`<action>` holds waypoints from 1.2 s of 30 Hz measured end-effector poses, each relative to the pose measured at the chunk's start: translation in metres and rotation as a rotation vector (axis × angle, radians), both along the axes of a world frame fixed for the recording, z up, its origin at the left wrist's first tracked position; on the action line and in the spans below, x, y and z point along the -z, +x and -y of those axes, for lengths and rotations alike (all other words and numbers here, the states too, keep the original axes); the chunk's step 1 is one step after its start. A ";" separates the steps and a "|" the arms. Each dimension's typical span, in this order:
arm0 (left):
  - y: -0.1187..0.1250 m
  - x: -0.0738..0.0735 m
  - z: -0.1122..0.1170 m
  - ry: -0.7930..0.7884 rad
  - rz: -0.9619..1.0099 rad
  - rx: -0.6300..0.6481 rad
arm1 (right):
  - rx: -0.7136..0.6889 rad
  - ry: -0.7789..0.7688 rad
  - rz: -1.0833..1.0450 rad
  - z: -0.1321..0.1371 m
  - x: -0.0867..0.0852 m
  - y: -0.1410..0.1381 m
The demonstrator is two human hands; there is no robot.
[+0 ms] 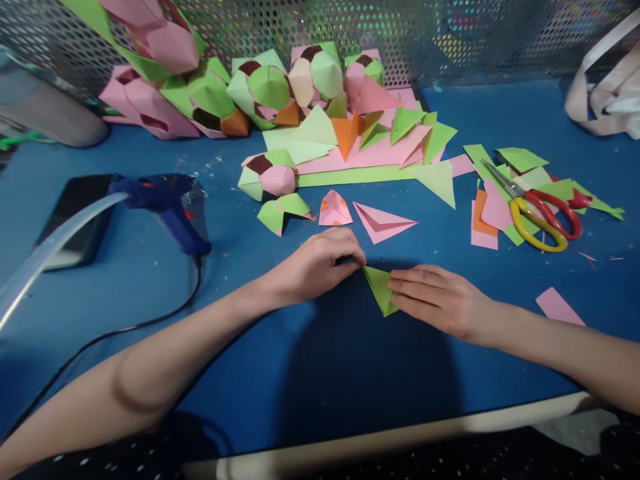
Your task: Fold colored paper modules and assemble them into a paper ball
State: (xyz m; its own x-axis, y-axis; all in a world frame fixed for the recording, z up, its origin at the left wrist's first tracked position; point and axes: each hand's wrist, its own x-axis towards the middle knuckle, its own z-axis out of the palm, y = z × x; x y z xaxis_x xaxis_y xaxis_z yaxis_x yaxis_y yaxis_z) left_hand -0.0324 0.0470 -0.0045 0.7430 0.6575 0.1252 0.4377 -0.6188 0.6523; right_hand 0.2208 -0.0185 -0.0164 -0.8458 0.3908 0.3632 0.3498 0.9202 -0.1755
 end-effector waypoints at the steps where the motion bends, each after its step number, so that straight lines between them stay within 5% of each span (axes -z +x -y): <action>1: 0.000 0.000 0.000 -0.002 0.000 0.000 | 0.000 0.007 0.008 0.000 0.000 0.000; 21: -0.001 0.001 0.000 -0.010 0.015 0.001 | -0.002 0.091 0.050 0.001 -0.001 -0.004; 36: -0.001 -0.006 0.004 0.004 -0.005 0.031 | 0.073 -0.022 0.068 0.006 0.000 -0.003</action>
State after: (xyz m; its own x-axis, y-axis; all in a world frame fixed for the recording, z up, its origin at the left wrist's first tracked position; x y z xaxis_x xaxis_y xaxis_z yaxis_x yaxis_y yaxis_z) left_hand -0.0336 0.0433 0.0015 0.7635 0.6338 0.1239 0.4216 -0.6346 0.6477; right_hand 0.2176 -0.0248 -0.0166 -0.8372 0.4597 0.2964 0.4277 0.8880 -0.1691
